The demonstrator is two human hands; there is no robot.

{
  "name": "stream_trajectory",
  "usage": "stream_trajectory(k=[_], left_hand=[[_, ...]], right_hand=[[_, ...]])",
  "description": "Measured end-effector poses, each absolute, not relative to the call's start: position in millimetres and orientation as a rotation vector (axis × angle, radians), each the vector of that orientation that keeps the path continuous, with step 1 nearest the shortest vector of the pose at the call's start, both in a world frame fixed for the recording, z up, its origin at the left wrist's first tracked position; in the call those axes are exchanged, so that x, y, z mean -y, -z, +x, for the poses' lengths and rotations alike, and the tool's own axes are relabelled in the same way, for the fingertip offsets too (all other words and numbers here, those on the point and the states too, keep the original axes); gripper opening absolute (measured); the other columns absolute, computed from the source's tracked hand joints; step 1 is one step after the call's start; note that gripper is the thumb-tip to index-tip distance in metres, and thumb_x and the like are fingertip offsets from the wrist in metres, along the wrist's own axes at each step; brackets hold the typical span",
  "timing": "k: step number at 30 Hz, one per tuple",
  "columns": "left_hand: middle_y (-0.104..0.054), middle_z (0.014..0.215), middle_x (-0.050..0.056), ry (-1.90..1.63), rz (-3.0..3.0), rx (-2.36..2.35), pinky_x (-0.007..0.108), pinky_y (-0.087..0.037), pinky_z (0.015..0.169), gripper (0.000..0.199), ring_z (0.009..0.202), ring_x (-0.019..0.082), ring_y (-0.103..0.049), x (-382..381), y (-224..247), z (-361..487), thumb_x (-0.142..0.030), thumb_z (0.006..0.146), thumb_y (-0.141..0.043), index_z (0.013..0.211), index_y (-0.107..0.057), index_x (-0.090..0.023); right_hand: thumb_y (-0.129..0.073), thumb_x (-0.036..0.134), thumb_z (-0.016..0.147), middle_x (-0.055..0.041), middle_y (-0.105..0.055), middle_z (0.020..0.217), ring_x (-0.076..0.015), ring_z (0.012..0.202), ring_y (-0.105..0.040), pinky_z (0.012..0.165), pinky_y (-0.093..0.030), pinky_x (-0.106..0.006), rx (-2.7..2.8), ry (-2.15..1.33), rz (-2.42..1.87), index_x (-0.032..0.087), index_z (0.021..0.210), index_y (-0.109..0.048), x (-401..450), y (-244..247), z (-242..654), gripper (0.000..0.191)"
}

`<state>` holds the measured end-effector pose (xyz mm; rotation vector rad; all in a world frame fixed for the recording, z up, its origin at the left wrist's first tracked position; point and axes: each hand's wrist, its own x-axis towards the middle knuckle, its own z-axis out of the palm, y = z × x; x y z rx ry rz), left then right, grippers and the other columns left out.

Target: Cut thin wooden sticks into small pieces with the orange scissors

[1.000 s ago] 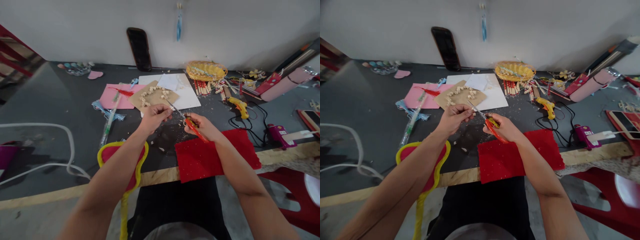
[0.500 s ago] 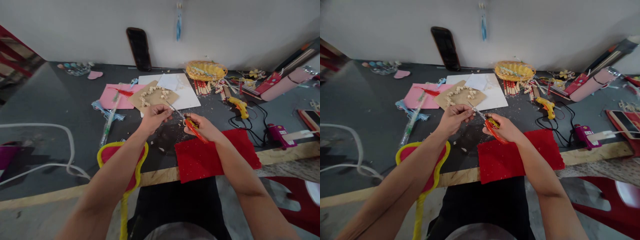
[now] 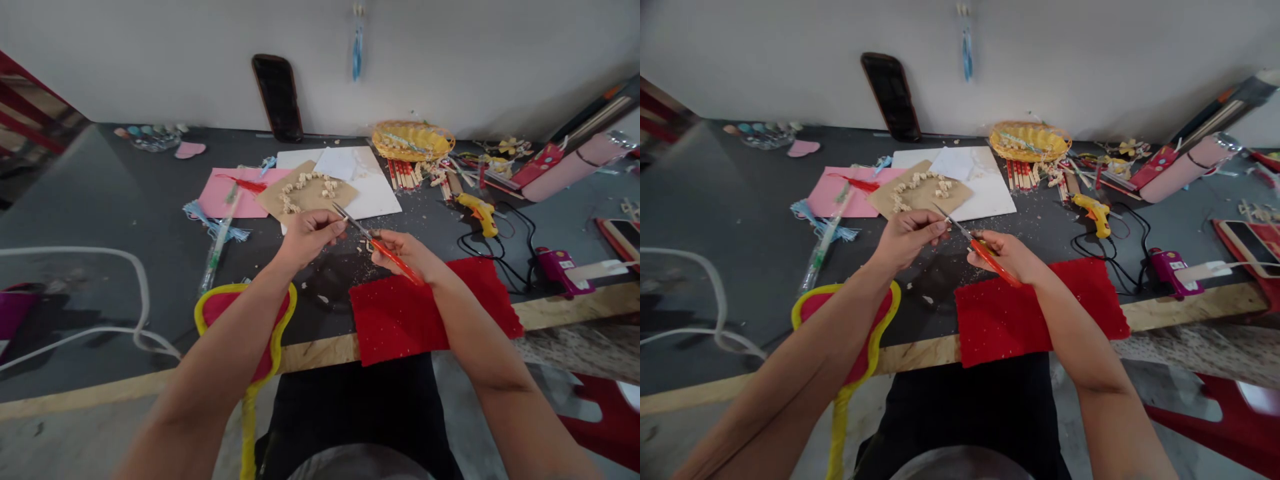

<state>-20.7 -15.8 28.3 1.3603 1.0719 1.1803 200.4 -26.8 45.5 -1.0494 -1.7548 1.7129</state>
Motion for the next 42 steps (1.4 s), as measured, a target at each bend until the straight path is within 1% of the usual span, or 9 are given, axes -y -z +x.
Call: stream_trajectory(k=[4,7,10,14,17,21,29,38,42], left_hand=[[-0.065,0.062,0.003,-1.191,1.451,-1.110,0.021,-0.036,0.047,0.027,0.049,0.008,-0.048,16.5,-32.0,-21.4,-0.040,0.074,-0.072,0.068,-0.068,-0.015],[-0.066,0.064,0.003,-1.189,1.458,-1.138,0.021,-0.037,0.047,0.026,0.050,0.009,-0.049,15.7,-29.4,-21.4,-0.041,0.075,-0.072,0.071,-0.069,-0.015],[-0.066,0.064,0.003,-1.213,1.379,-1.145,0.020,-0.038,0.047,0.027,0.050,0.009,-0.050,14.7,-24.4,-20.0,-0.042,0.075,-0.072,0.076,-0.070,-0.016],[-0.065,0.061,0.003,-1.246,1.296,-1.079,0.021,-0.038,0.047,0.029,0.049,0.009,-0.050,14.2,-21.2,-17.6,-0.044,0.074,-0.073,0.073,-0.069,-0.016],[-0.065,0.061,0.003,-1.246,1.273,-1.040,0.021,-0.038,0.047,0.029,0.049,0.009,-0.050,14.1,-21.0,-17.3,-0.044,0.072,-0.075,0.077,-0.070,-0.016],[-0.066,0.061,0.003,-1.236,1.274,-1.031,0.021,-0.039,0.047,0.029,0.049,0.009,-0.051,14.1,-20.0,-18.1,-0.043,0.070,-0.076,0.078,-0.070,-0.016],[-0.066,0.064,0.004,-1.244,1.320,-1.011,0.020,-0.040,0.047,0.029,0.050,0.008,-0.053,14.7,-19.8,-16.3,-0.042,0.070,-0.077,0.068,-0.069,-0.014],[-0.066,0.062,0.002,-1.301,1.313,-1.001,0.020,-0.043,0.049,0.024,0.052,0.009,-0.055,15.6,-19.6,-14.1,-0.039,0.071,-0.076,0.075,-0.072,-0.015],[-0.066,0.061,0.001,-1.311,1.306,-1.005,0.019,-0.042,0.048,0.020,0.051,0.008,-0.053,15.2,-18.6,-14.1,-0.035,0.072,-0.076,0.074,-0.072,-0.016]], right_hand=[[-0.062,0.050,0.082,0.0064,-0.043,0.066,-0.0057,0.047,-0.030,0.045,-0.028,-0.022,1.711,-1.817,-1.066,0.021,0.103,-0.056,28.1,-44.7,200.7,0.035],[-0.064,0.046,0.081,0.0053,-0.045,0.068,-0.0069,0.054,-0.037,0.053,-0.035,-0.022,1.763,-1.689,-1.050,0.020,0.102,-0.058,28.5,-43.7,199.1,0.033],[-0.067,0.042,0.078,0.0028,-0.052,0.077,-0.0091,0.066,-0.046,0.066,-0.041,-0.024,1.821,-1.549,-1.072,0.020,0.113,-0.058,28.7,-44.1,198.5,0.042],[-0.067,0.046,0.078,-0.0008,-0.058,0.091,-0.0114,0.070,-0.049,0.066,-0.042,-0.026,2.048,-1.285,-1.178,0.025,0.131,-0.051,29.3,-44.3,201.0,0.059],[-0.069,0.053,0.076,-0.0056,-0.060,0.101,-0.0163,0.078,-0.053,0.066,-0.043,-0.028,2.205,-0.982,-1.211,0.024,0.134,-0.051,28.6,-40.9,202.0,0.067],[-0.068,0.055,0.077,-0.0096,-0.060,0.112,-0.0228,0.092,-0.057,0.073,-0.046,-0.033,2.266,-0.785,-1.177,0.023,0.134,-0.051,26.8,-34.7,201.5,0.067],[-0.067,0.055,0.078,-0.0107,-0.061,0.111,-0.0239,0.094,-0.060,0.076,-0.049,-0.035,2.278,-0.723,-1.160,0.020,0.134,-0.050,26.5,-29.8,198.9,0.068],[-0.069,0.052,0.077,-0.0127,-0.057,0.127,-0.0309,0.121,-0.051,0.099,-0.046,-0.045,2.280,-0.577,-1.209,0.023,0.135,-0.049,28.4,-31.5,196.0,0.068],[-0.068,0.051,0.079,-0.0127,-0.058,0.125,-0.0294,0.118,-0.054,0.094,-0.050,-0.043,2.282,-0.622,-1.166,0.021,0.135,-0.049,25.8,-29.1,197.2,0.067]])
